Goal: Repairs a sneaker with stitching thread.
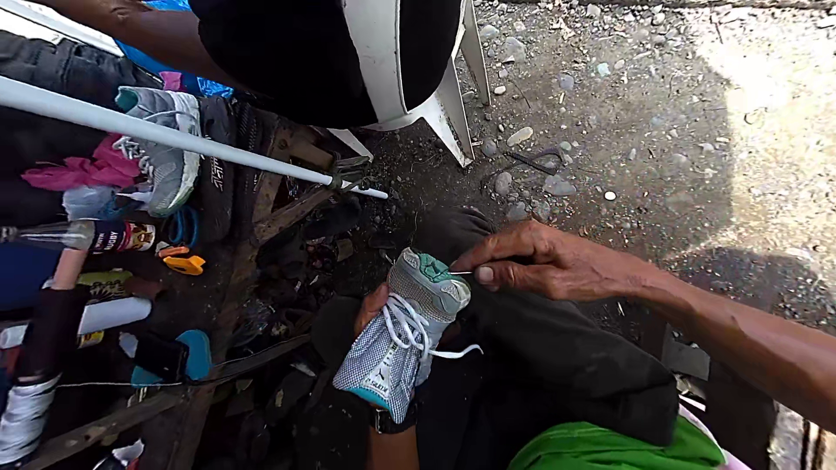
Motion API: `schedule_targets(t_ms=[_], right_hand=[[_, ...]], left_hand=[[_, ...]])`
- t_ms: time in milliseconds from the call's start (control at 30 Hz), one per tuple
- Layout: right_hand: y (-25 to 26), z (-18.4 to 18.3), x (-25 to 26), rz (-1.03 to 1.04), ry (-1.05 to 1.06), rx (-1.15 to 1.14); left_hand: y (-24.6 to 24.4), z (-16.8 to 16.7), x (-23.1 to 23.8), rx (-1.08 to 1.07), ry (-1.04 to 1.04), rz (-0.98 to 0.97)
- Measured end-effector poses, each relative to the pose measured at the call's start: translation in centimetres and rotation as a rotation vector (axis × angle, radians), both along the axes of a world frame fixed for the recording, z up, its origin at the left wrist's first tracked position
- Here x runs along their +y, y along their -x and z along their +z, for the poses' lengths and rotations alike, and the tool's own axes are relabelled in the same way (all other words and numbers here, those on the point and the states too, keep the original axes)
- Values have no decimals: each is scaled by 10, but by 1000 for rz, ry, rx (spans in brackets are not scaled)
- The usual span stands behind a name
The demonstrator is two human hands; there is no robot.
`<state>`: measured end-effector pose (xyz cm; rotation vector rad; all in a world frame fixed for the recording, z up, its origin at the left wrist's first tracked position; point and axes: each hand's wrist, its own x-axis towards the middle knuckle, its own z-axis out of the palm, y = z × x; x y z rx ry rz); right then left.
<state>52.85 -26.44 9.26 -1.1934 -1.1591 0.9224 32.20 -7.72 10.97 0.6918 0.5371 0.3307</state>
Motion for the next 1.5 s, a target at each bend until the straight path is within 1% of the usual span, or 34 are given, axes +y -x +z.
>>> schedule_targets(t_ms=[100,200,233,267,300,333,367,400,433,467,533,633,733,800,867,933,967,1033,1100,1167,1200,1233,1267,1333,1400,1500], right_hand=[[0,-1,1,10,18,18],[-2,-3,0,10,15,-3],[-3,-4,0,6,9,-10],[-3,-4,1,0,3,-22],[-3,-5,1,-7,-2,-37],[-3,-5,1,-13,-8,-51],[-4,-5,1,-17,-12,-65],[-4,-4,1,-21,-16,-77],[-5,-3,1,-24,-19,-85],[-6,-2,1,-23,-18,-93],[-7,0,1,-21,-16,-131],[-10,7,0,-29,-1,-269],[-13,26,-2,-31,65,-526],[-14,41,0,-28,115,-681],[-13,55,3,-7,165,-797],[-11,67,7,22,221,-875],[-11,72,10,33,244,-910],[-9,82,14,61,298,-971],[-7,90,18,89,348,-1016],[-6,93,17,120,387,-1049],[-5,92,14,126,392,-1063],[-5,90,12,111,371,-1086],[-5,88,11,80,332,-1115],[-3,81,12,-5,228,-1195],[-2,76,13,-84,153,-1271],[0,75,15,-118,150,-1296]], left_hand=[[8,-14,10,-121,31,-98],[1,-5,23,-99,41,-251],[-2,1,23,-54,35,-244],[-6,7,19,23,0,-179],[-15,16,11,168,-72,-47],[-21,21,5,241,-114,24],[-19,19,6,202,-104,2],[-11,13,12,89,-49,-99],[-9,9,14,55,-25,-133],[-10,8,11,86,-27,-90],[-4,-1,11,47,0,-75],[-16,11,6,123,-122,-2],[-14,8,8,15,-173,-73],[-14,7,4,17,-191,-27],[-13,8,0,69,-163,27],[-15,13,-7,167,-86,100],[-13,12,-10,157,-21,115],[-13,14,-16,161,-12,147],[-10,11,-18,105,-23,145],[0,-4,-15,-44,44,56],[1,-5,-15,-44,92,30],[-2,2,-16,6,94,40],[-6,9,-18,77,43,66],[-2,-8,-20,10,27,73],[-4,-15,-22,-39,44,67],[-6,-22,-17,-167,32,18]])
